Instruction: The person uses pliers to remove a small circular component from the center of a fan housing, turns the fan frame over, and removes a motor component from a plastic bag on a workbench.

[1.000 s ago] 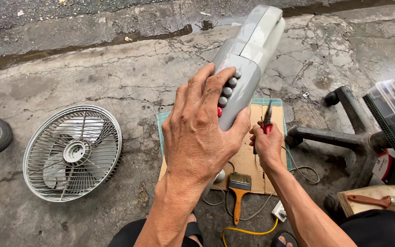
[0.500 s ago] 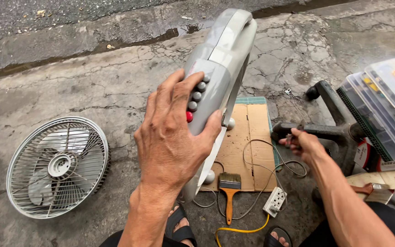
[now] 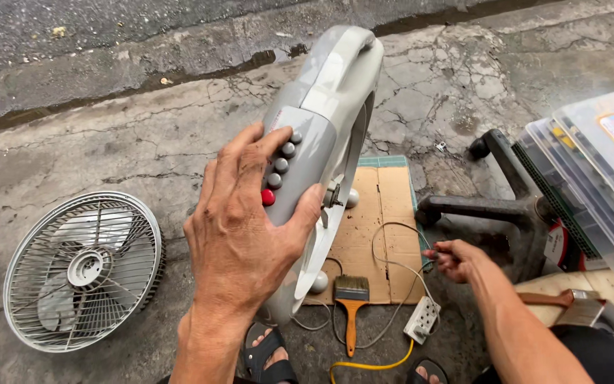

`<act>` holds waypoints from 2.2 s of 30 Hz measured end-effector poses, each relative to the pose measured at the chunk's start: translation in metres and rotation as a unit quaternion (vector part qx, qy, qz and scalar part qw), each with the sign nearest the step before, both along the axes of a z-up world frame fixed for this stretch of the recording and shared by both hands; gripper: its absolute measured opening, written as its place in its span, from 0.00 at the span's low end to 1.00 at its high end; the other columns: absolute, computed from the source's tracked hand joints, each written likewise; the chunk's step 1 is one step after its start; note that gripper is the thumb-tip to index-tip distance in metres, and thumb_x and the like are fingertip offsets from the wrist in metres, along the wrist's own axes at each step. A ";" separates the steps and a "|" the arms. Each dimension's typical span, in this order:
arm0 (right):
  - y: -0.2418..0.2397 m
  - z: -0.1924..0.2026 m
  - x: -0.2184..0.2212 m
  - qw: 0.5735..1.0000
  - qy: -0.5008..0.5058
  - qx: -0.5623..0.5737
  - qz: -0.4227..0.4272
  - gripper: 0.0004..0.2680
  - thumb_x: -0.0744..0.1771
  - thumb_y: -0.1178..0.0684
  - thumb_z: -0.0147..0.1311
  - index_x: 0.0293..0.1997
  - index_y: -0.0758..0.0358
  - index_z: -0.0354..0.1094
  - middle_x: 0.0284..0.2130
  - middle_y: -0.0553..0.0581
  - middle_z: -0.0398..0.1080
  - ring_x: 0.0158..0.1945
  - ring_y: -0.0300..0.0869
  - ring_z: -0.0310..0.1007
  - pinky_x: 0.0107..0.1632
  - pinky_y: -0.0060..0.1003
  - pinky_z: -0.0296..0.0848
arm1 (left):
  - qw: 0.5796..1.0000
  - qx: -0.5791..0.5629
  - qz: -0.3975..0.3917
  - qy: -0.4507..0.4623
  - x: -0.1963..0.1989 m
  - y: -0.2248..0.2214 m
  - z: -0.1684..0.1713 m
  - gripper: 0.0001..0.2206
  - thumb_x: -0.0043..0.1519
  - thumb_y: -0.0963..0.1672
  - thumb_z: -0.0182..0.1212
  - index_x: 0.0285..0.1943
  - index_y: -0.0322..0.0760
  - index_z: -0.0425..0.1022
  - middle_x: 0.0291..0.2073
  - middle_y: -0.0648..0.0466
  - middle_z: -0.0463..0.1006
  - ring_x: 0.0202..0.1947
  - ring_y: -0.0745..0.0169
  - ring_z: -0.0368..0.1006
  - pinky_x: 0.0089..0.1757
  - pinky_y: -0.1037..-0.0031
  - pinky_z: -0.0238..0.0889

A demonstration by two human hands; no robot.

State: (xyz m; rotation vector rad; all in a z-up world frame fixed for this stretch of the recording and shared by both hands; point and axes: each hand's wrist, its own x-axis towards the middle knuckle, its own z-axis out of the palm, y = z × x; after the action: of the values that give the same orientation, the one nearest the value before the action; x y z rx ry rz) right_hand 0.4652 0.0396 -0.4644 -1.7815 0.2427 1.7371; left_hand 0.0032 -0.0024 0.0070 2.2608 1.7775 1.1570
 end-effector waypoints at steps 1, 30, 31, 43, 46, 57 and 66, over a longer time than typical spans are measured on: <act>-0.002 0.002 -0.013 0.998 -0.005 -0.006 0.056 0.07 0.70 0.53 0.45 0.43 0.66 0.67 0.26 0.56 0.68 0.13 0.32 0.47 0.16 0.26 0.44 | 1.000 0.007 -0.001 0.001 -0.001 0.001 0.000 0.26 0.56 0.52 0.66 0.65 0.53 0.70 0.63 0.56 0.72 0.58 0.48 0.72 0.45 0.52 0.69; -0.043 0.267 -0.264 0.899 -0.227 0.278 0.252 0.13 0.68 0.55 0.47 0.54 0.66 0.75 0.37 0.63 0.76 0.33 0.44 0.76 0.38 0.34 0.76 | 0.999 -0.002 -0.014 -0.030 -0.004 0.004 -0.004 0.27 0.56 0.52 0.67 0.66 0.53 0.70 0.65 0.56 0.70 0.62 0.50 0.69 0.49 0.50 0.67; -0.046 0.267 -0.264 0.898 -0.226 0.278 0.255 0.12 0.68 0.55 0.47 0.54 0.66 0.75 0.36 0.62 0.76 0.33 0.43 0.76 0.38 0.33 0.75 | 1.000 -0.001 -0.013 -0.029 -0.004 0.004 -0.004 0.27 0.56 0.52 0.67 0.66 0.53 0.69 0.65 0.56 0.70 0.62 0.49 0.69 0.48 0.50 0.67; -0.050 0.270 -0.263 0.837 -0.334 0.279 0.331 0.09 0.68 0.51 0.47 0.45 0.58 0.76 0.31 0.55 0.77 0.34 0.38 0.78 0.41 0.32 0.77 | 1.000 0.007 -0.016 -0.024 -0.005 0.005 -0.004 0.26 0.56 0.52 0.66 0.66 0.52 0.69 0.64 0.55 0.71 0.60 0.48 0.69 0.49 0.51 0.67; -0.055 0.275 -0.265 0.779 -0.425 0.257 0.383 0.09 0.68 0.47 0.45 0.43 0.52 0.73 0.27 0.57 0.75 0.33 0.46 0.75 0.40 0.38 0.69 | 1.000 0.000 -0.014 -0.025 -0.004 0.004 -0.004 0.27 0.56 0.52 0.66 0.66 0.53 0.70 0.64 0.56 0.71 0.60 0.48 0.69 0.48 0.50 0.67; -0.060 0.245 -0.269 0.665 -0.557 0.318 0.383 0.06 0.69 0.45 0.46 0.37 0.50 0.64 0.27 0.63 0.74 0.35 0.66 0.71 0.38 0.53 0.64 | 1.000 0.008 -0.019 -0.022 -0.005 0.005 -0.005 0.27 0.56 0.51 0.66 0.66 0.53 0.69 0.65 0.55 0.71 0.60 0.47 0.70 0.49 0.51 0.67; -0.059 0.253 -0.272 0.678 -0.544 0.323 0.373 0.06 0.68 0.45 0.47 0.37 0.49 0.66 0.28 0.63 0.73 0.36 0.66 0.69 0.39 0.51 0.64 | 1.000 0.007 -0.015 -0.023 -0.005 0.005 -0.005 0.27 0.56 0.52 0.67 0.66 0.53 0.70 0.64 0.55 0.70 0.61 0.49 0.69 0.48 0.51 0.67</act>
State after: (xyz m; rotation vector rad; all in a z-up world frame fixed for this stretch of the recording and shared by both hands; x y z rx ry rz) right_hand 0.1934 -0.0198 -0.2114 -2.0558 -1.5752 0.6214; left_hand -0.0014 0.0027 0.0024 2.2428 1.7182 1.2096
